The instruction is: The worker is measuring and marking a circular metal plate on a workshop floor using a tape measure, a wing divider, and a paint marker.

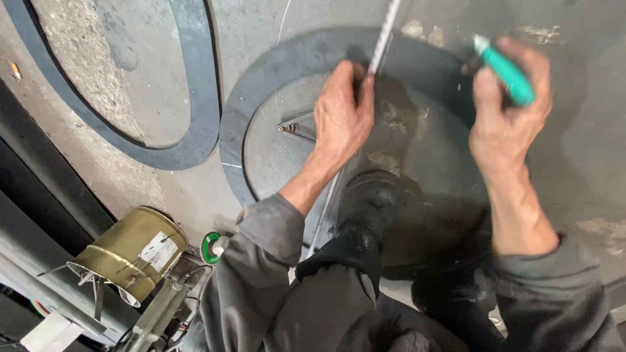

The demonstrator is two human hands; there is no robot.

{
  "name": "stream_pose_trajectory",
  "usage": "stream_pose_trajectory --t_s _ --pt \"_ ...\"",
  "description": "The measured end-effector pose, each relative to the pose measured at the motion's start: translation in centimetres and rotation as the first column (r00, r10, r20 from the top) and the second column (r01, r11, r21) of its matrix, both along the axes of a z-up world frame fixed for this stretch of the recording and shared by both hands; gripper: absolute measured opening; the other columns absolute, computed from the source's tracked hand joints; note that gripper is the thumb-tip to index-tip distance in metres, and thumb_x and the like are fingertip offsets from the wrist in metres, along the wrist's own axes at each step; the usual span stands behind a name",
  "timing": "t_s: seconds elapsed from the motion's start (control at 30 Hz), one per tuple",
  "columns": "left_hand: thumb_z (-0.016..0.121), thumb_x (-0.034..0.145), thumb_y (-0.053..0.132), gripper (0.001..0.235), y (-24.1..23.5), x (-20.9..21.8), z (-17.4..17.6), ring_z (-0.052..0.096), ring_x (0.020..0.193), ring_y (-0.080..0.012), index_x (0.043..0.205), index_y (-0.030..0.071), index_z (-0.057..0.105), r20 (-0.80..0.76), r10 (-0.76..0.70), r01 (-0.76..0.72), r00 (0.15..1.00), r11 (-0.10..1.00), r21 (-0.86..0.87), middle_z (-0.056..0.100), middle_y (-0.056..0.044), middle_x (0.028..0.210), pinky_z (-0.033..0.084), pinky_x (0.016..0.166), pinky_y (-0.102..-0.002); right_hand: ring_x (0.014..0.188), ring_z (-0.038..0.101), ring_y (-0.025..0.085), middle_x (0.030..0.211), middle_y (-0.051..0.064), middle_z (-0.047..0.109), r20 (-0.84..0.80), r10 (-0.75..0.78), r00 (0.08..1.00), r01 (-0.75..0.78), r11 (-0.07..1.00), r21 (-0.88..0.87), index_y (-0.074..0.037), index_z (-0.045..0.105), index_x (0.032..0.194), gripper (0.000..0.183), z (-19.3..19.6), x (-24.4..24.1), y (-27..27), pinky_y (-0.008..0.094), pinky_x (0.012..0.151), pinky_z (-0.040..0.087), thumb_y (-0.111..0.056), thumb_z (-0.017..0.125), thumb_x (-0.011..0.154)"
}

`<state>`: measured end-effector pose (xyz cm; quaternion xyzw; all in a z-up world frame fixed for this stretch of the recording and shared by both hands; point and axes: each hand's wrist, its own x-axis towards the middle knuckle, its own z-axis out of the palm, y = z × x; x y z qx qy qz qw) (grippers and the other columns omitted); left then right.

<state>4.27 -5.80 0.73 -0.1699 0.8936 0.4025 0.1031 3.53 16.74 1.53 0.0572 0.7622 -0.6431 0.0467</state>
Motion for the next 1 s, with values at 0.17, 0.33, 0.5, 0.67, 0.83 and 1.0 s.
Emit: stream_pose_trajectory --t_s 0.17,0.33,0.5,0.67,0.83,1.0 --pt "0.066 0.097 0.016 0.013 0.9 1.2 1.2 0.066 0.077 -0.0294 0.097 0.004 0.06 -0.013 -0.021 0.022 1.0 0.999 0.043 0.067 -0.012 0.086 0.051 0.069 -0.044 0.101 0.067 0.017 0.121 0.011 0.067 0.033 -0.096 0.995 0.098 0.994 -0.056 0.001 0.053 0.138 0.027 -1.1 3.7 0.5 0.03 0.094 0.056 -0.013 0.066 0.119" --pt "0.065 0.096 0.017 0.013 1.5 1.4 2.0 0.067 0.075 -0.0293 0.096 0.005 0.06 0.041 -0.001 0.0 0.999 0.999 0.035 0.067 -0.012 0.086 0.051 0.069 -0.044 0.094 0.066 0.015 0.116 0.01 0.067 0.048 -0.119 0.992 0.12 0.992 -0.032 0.0 0.054 0.138 0.031 -0.3 3.8 0.1 0.029 0.089 0.058 -0.015 0.066 0.114" --pt "0.065 0.096 0.018 0.014 1.9 1.5 2.2 0.067 0.073 -0.0289 0.095 0.005 0.06 0.08 0.033 -0.035 0.996 0.999 0.018 0.066 -0.012 0.084 0.05 0.068 -0.044 0.102 0.07 0.017 0.113 0.011 0.068 0.061 -0.068 0.996 0.072 0.996 -0.058 0.001 0.055 0.136 0.03 -0.3 3.1 0.7 0.028 0.089 0.055 -0.017 0.068 0.117" --pt "0.065 0.096 0.018 0.015 1.9 1.3 1.9 0.066 0.071 -0.0268 0.094 0.004 0.06 0.077 0.021 -0.022 0.997 1.0 0.008 0.066 -0.011 0.082 0.05 0.066 -0.043 0.102 0.074 0.02 0.114 0.016 0.07 -0.204 0.103 0.973 -0.077 0.989 0.129 0.005 0.058 0.131 0.018 -1.1 1.4 0.6 0.032 0.092 0.063 -0.001 0.062 0.115" --pt "0.066 0.095 0.018 0.016 2.0 1.3 1.6 0.067 0.069 -0.0254 0.093 0.004 0.06 0.079 0.025 -0.027 0.997 0.999 0.028 0.066 -0.011 0.081 0.051 0.065 -0.042 0.092 0.073 0.019 0.104 0.015 0.073 -0.156 0.197 0.968 -0.185 0.979 0.09 0.007 0.06 0.128 0.018 0.3 -1.2 -1.6 0.029 0.08 0.06 0.006 0.067 0.111" --pt "0.068 0.095 0.017 0.016 2.0 1.6 1.2 0.067 0.069 -0.0261 0.093 0.003 0.06 0.039 0.041 -0.042 0.998 0.999 0.033 0.066 -0.011 0.082 0.052 0.066 -0.042 0.09 0.074 0.019 0.104 0.016 0.074 -0.176 0.301 0.937 -0.291 0.953 0.08 0.01 0.062 0.12 0.014 -0.2 -2.3 -2.2 0.029 0.077 0.061 0.011 0.068 0.107"
